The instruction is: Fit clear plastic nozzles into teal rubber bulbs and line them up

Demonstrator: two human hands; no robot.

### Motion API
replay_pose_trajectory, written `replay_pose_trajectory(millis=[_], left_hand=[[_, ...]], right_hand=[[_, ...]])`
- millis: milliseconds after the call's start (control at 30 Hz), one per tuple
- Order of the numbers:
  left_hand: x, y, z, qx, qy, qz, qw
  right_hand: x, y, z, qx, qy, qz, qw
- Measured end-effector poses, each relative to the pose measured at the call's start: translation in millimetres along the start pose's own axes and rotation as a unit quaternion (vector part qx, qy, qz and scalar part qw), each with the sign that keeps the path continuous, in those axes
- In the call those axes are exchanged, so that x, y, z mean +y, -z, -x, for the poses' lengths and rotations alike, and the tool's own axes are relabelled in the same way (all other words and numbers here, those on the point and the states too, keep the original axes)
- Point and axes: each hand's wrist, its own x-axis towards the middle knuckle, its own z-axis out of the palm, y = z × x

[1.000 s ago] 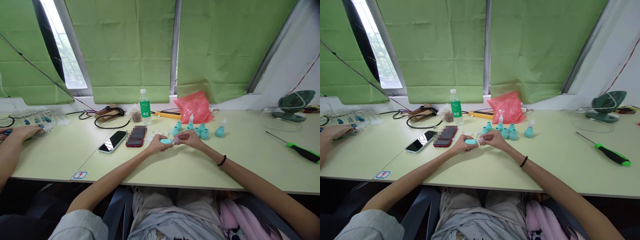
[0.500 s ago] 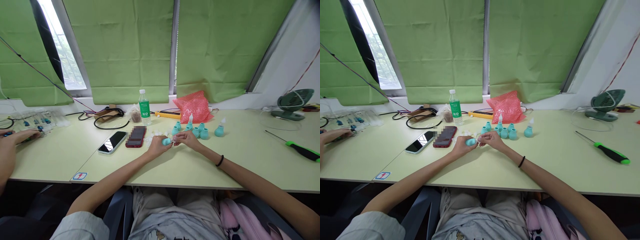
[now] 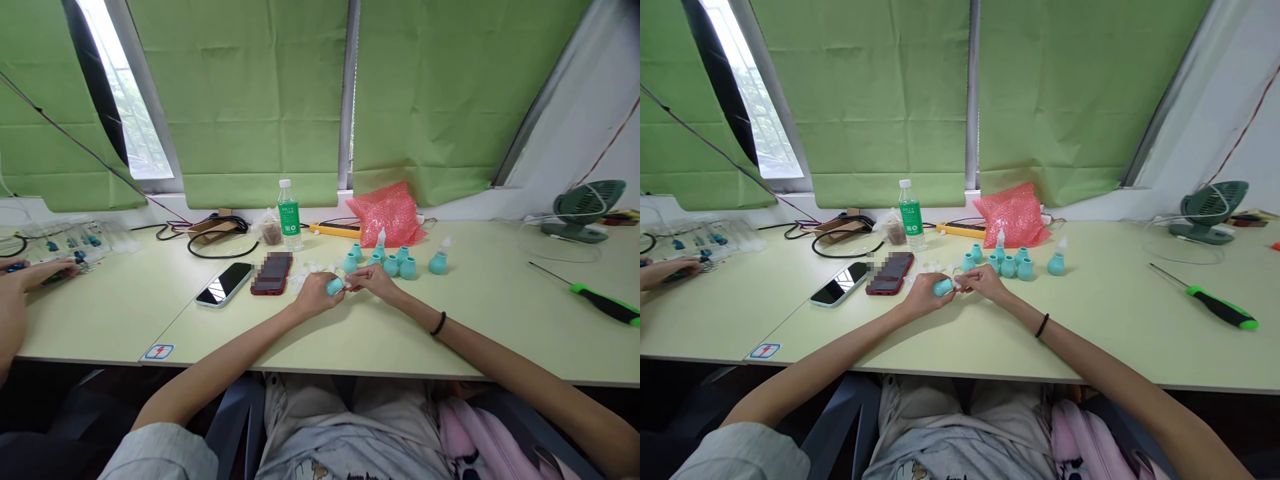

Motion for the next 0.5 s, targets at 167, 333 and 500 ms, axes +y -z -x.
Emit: replay_pose_trajectory(millis=[167, 333, 500], left_hand=[[4, 5.4, -10, -0.092, 0.132, 0.312, 0.936], [2, 7.6, -16, -0.157, 0.19, 0.533, 0.81], [1, 6.5, -15, -0.215, 0.209, 0.485, 0.822]], right_hand=[[-9, -11, 5, 0.081, 0.095, -0.007, 0.992], [-15, -24, 10, 0.091, 0.155, -0.067, 0.982], [-14, -26, 9, 0.028, 0.108, -0.056, 0.992]])
